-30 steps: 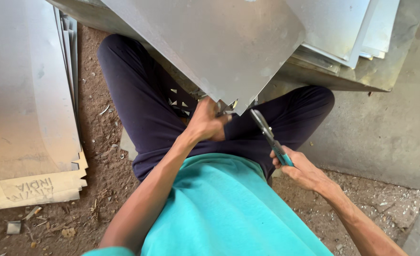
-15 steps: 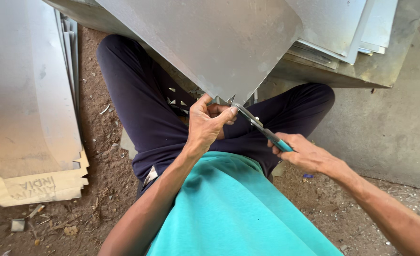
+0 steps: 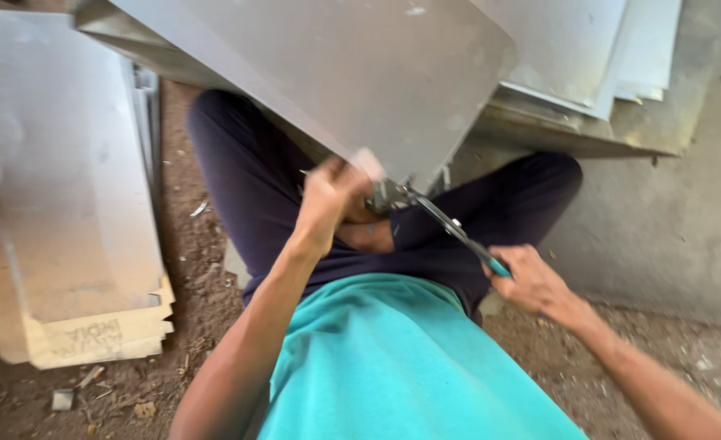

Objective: The person sits on the ground and uses tin snips to cut rectangular metal sheets. They trim the edges of the sheets, remove small pieces, and stack the cut metal on a pile to their left.

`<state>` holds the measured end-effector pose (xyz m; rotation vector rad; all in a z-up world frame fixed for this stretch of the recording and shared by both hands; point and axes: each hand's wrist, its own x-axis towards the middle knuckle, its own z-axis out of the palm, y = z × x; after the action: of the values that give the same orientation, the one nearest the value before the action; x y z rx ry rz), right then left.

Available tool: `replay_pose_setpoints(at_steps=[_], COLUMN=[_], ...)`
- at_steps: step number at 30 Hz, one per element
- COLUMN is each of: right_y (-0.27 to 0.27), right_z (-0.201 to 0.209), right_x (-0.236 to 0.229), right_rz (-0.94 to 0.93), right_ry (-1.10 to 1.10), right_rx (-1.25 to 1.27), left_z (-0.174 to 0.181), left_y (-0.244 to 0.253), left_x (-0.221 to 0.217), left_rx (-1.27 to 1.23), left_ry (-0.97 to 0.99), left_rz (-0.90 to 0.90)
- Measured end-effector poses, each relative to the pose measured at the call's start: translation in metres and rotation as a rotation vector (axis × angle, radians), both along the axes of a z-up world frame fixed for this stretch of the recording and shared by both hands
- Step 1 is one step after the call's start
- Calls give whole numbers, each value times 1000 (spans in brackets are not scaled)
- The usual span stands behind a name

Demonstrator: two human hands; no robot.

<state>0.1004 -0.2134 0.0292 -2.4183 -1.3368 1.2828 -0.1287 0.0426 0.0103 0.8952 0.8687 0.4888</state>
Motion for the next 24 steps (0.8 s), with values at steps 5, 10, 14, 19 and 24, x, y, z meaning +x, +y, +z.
replay_pose_setpoints(at_steps=[5, 10, 14, 19, 24], right_y=[-18, -17, -4, 51, 99], right_z=[-27, -37, -25, -4, 2], right_x=[-23, -42, -63, -88, -114], right_rz=[-226, -445, -451, -231, -193], right_ry=[58, 238, 249, 365, 582], right_rx=[-139, -85, -68, -58, -113], left_z=[0, -16, -32, -44, -43], left_y=[12, 6, 17, 10, -1], left_x=[37, 9, -33, -58, -73], left_rx=[15, -184, -128, 7, -46], left_ry=[-273, -385, -298, -245, -219], left_rz=[28, 86, 769, 588, 454])
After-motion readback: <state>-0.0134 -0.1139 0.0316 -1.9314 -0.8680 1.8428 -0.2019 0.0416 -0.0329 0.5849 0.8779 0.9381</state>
